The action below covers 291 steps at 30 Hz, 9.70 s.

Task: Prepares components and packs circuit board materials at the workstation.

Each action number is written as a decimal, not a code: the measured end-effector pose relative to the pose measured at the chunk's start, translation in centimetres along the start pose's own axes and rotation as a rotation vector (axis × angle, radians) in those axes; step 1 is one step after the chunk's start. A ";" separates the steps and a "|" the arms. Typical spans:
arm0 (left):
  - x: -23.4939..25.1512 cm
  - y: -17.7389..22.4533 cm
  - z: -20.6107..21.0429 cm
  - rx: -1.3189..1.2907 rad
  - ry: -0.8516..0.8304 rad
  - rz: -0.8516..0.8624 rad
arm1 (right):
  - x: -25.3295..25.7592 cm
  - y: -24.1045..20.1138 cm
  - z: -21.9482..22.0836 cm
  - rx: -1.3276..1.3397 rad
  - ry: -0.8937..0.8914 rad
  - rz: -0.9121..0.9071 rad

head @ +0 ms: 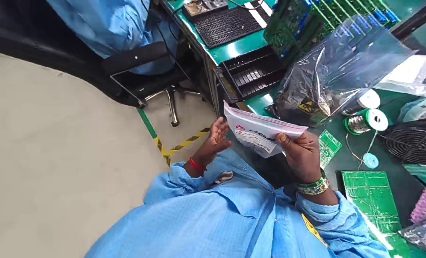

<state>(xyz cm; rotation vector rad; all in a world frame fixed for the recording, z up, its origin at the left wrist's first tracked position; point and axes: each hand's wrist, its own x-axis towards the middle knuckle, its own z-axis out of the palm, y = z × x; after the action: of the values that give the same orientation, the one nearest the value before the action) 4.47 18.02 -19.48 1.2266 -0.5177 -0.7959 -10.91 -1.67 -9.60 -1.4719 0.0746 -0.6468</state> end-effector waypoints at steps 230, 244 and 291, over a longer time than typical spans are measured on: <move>12.9 18.6 15.2 0.640 -0.206 0.704 | 7.6 -9.3 -7.3 -1.337 0.338 -0.808; 12.5 18.3 15.0 0.622 -0.209 0.737 | 11.7 -12.6 -10.2 -1.185 -0.052 -0.323; 14.5 13.1 18.9 1.098 0.235 1.757 | 9.5 -8.7 -10.7 -1.102 0.280 -0.531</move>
<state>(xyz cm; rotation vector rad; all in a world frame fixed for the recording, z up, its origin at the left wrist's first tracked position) 3.12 -3.28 -2.64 1.1903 -1.5604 1.2660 -10.69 -15.22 0.30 -2.4808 0.2982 -1.3707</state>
